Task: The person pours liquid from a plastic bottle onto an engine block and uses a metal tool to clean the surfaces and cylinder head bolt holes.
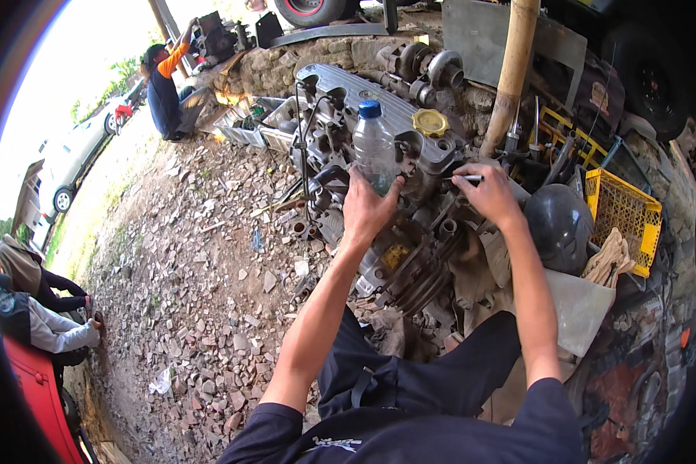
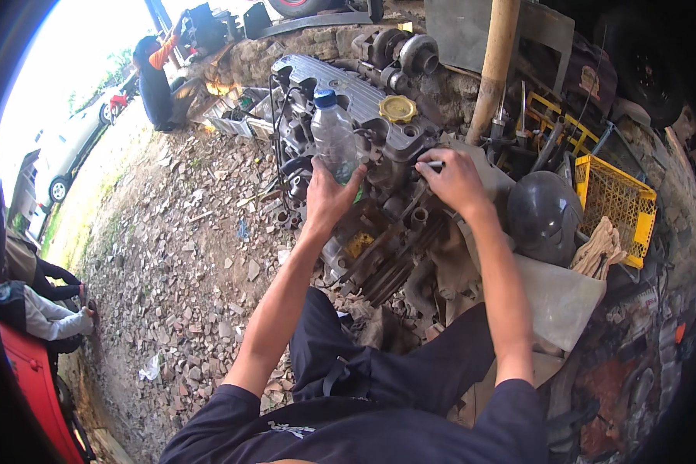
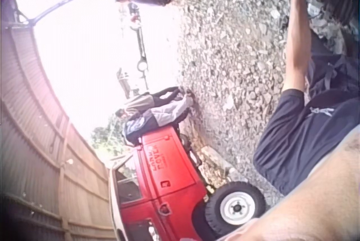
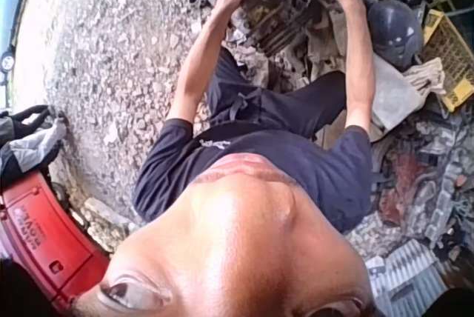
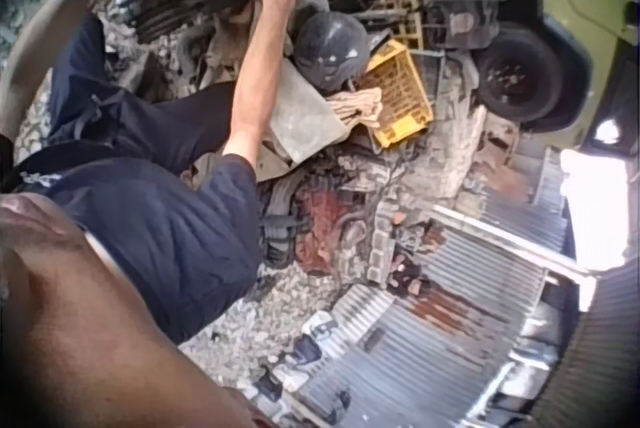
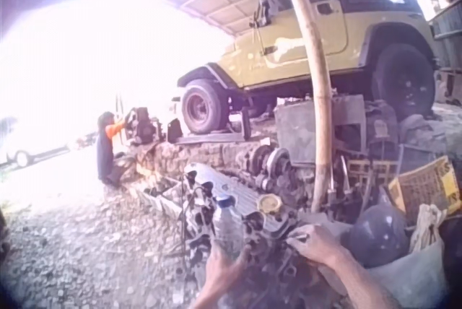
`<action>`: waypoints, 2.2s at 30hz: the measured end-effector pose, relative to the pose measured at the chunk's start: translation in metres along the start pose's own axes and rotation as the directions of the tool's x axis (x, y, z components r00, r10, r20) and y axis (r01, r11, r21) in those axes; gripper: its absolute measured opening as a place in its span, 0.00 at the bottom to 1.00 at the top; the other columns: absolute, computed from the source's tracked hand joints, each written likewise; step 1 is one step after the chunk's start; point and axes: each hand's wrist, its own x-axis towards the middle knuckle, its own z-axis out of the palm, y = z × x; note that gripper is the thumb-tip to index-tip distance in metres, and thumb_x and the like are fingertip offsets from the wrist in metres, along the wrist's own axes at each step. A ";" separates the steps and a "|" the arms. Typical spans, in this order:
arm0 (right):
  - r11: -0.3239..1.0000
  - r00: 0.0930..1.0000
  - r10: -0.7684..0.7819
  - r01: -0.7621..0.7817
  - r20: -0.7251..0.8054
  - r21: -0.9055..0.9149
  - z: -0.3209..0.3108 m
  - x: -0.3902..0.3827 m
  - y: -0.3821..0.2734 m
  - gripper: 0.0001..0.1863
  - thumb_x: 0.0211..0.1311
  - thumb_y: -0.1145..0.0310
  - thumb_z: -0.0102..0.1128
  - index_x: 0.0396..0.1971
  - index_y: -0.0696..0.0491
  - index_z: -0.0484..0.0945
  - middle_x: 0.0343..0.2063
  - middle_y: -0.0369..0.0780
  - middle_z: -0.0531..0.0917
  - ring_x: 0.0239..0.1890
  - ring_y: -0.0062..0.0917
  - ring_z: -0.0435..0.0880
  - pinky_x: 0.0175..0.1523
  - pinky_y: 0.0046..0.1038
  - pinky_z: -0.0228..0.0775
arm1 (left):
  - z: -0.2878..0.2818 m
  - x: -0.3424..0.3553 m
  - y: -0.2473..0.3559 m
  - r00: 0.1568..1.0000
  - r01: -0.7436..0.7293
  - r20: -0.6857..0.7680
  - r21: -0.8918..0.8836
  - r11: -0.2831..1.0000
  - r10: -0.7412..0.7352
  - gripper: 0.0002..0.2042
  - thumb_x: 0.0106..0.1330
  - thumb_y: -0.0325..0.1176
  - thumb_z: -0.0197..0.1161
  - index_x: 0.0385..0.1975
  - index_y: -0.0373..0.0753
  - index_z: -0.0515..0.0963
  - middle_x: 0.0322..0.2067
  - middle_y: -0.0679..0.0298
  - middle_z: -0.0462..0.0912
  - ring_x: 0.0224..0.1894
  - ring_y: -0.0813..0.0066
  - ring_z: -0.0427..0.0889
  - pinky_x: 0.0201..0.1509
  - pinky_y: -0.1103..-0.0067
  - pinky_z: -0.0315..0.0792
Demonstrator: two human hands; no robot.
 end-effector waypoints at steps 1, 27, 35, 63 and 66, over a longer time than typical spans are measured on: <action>1.000 0.998 -0.021 0.022 0.061 -0.019 -0.005 0.007 0.003 0.11 0.59 0.63 0.70 0.36 0.55 0.88 0.33 0.49 0.88 0.36 0.42 0.88 0.47 0.37 0.78 | 0.001 0.000 -0.001 1.000 -0.002 0.005 -0.008 1.000 0.002 0.41 0.62 0.55 0.69 0.58 0.24 0.60 0.51 0.34 0.77 0.52 0.37 0.80 0.55 0.58 0.76; 0.991 0.993 -0.101 0.106 0.058 -0.088 0.015 0.007 0.018 0.09 0.59 0.68 0.65 0.35 0.57 0.87 0.35 0.50 0.87 0.40 0.44 0.86 0.49 0.39 0.77 | 0.001 -0.003 -0.002 1.000 -0.025 -0.012 -0.004 1.000 0.025 0.40 0.60 0.57 0.70 0.54 0.24 0.62 0.47 0.35 0.79 0.49 0.37 0.82 0.51 0.57 0.77; 0.999 0.994 -0.010 0.005 -0.106 -0.040 0.026 -0.010 0.005 0.09 0.59 0.69 0.65 0.35 0.58 0.87 0.35 0.49 0.87 0.39 0.45 0.87 0.47 0.38 0.78 | -0.002 -0.001 0.004 1.000 0.010 0.011 -0.037 0.999 -0.009 0.39 0.60 0.53 0.71 0.58 0.26 0.62 0.48 0.38 0.79 0.50 0.40 0.82 0.53 0.58 0.77; 0.964 0.975 -0.217 0.209 -0.036 -0.163 0.012 -0.003 0.015 0.07 0.60 0.73 0.63 0.36 0.59 0.85 0.34 0.48 0.85 0.40 0.45 0.84 0.48 0.41 0.75 | 0.000 0.001 -0.001 1.000 0.019 0.014 -0.019 1.000 -0.019 0.40 0.60 0.53 0.71 0.58 0.27 0.61 0.51 0.37 0.78 0.53 0.40 0.80 0.54 0.58 0.76; 0.942 0.963 -0.270 0.265 0.003 -0.205 0.019 -0.007 0.017 0.07 0.60 0.73 0.63 0.35 0.59 0.86 0.34 0.48 0.85 0.40 0.45 0.84 0.47 0.40 0.76 | 0.001 0.001 0.002 1.000 -0.002 0.023 -0.036 0.999 0.003 0.40 0.60 0.53 0.71 0.59 0.27 0.60 0.50 0.37 0.78 0.53 0.41 0.80 0.54 0.58 0.76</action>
